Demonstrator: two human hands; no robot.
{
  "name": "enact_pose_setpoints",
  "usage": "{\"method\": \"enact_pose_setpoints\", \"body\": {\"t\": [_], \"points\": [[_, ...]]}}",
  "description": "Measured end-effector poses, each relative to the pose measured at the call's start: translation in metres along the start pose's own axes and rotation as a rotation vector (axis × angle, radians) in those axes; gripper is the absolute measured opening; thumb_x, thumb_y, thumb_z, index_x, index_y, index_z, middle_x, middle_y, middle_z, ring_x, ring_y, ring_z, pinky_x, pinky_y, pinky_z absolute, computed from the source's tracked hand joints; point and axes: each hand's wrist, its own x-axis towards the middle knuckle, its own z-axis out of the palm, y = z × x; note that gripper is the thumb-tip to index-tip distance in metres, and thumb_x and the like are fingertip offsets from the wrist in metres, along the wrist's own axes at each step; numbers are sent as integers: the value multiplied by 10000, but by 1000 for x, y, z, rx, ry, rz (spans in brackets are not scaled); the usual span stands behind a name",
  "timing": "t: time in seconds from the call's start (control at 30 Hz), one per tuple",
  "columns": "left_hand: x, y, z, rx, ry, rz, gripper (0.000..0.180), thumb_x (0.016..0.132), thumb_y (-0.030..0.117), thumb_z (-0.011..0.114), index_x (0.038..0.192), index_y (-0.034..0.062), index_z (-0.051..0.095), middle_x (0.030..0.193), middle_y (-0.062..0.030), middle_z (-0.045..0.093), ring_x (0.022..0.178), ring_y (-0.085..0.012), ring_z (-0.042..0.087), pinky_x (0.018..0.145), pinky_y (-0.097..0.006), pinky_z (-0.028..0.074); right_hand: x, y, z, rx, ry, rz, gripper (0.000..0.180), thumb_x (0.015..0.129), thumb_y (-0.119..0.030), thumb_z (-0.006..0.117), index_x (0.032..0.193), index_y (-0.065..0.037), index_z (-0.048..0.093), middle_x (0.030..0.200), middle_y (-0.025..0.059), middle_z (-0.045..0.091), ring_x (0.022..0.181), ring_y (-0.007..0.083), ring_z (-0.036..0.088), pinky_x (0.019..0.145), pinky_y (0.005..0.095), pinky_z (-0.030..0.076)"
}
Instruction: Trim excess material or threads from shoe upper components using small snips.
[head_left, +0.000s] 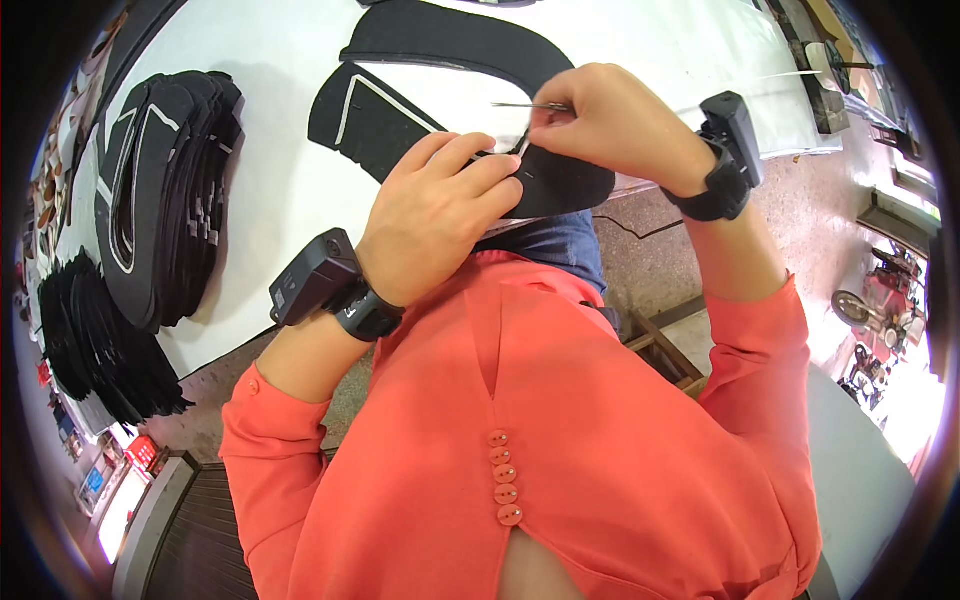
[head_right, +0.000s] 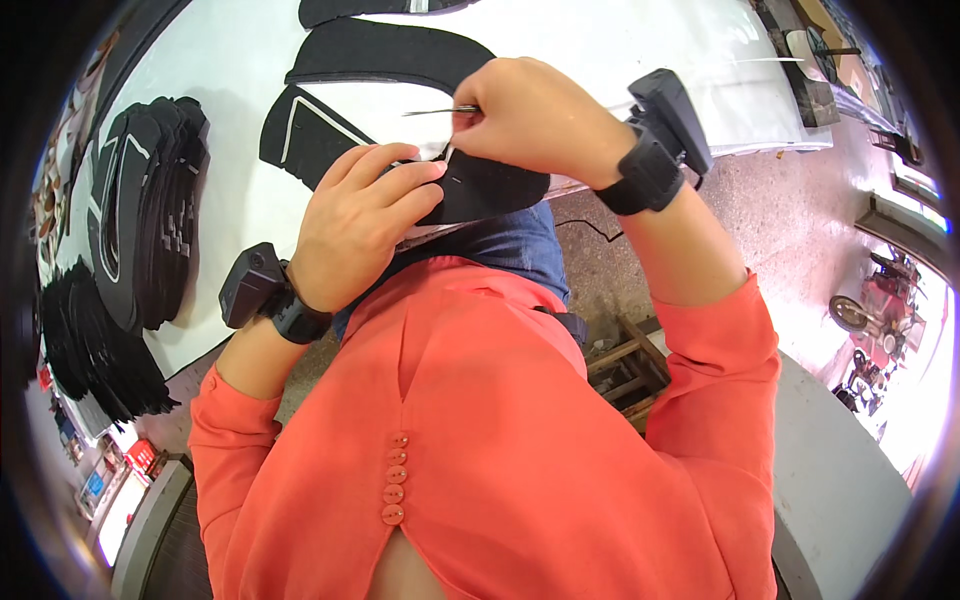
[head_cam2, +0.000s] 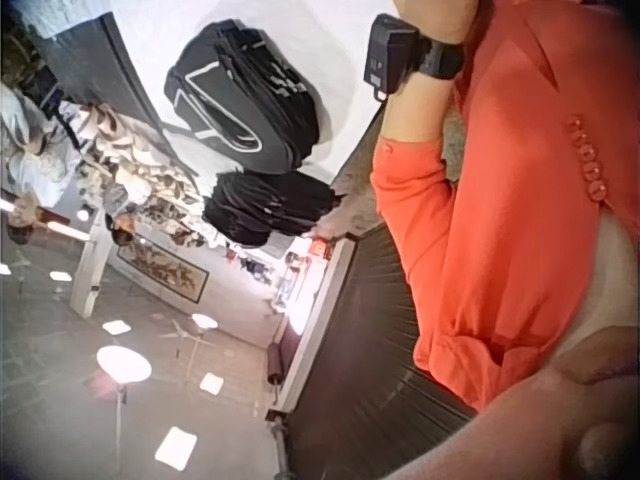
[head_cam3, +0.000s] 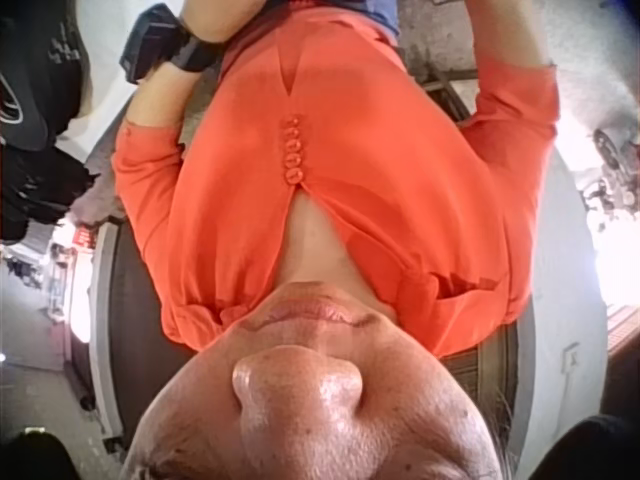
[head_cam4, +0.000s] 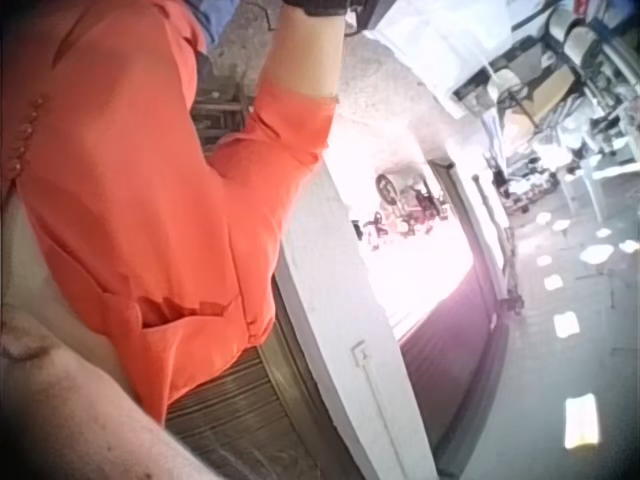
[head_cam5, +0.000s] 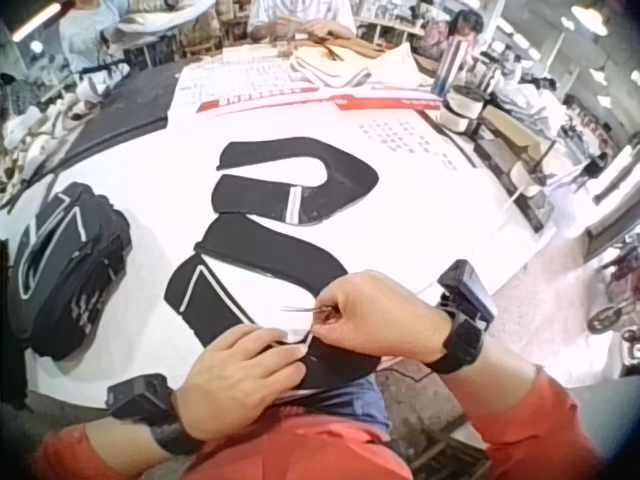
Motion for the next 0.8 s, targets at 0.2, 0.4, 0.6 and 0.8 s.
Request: {"method": "enact_pose_setpoints", "body": {"t": [0.2,0.4,0.6,0.8], "points": [[0,0,3,10,16,-11,174,767,63,623,937,77,659,1115,-25,666,1081,-239,614,921,-390,495,5,-5,-8,56,-83,135,201,727,-185,686,775,9,714,640,168,638,583,262,631,593,343,502],[-1,3,8,16,34,-34,203,777,74,617,974,63,665,1137,-39,660,1101,-254,606,954,-406,489,7,-1,-5,2,-111,152,206,711,-187,696,763,12,709,633,166,638,580,271,630,595,340,505],[2,8,13,29,47,-56,225,786,65,608,1005,49,658,1160,-53,650,1135,-274,590,987,-431,478,8,13,-6,41,-89,-39,220,731,-193,678,763,24,697,657,170,644,600,280,633,611,342,506],[9,13,15,51,15,-88,234,790,28,592,1018,58,638,1196,-50,636,1158,-276,574,1021,-443,450,15,16,-10,-20,-162,3,209,764,-171,704,775,34,668,625,95,600,589,139,543,590,289,455]]}}
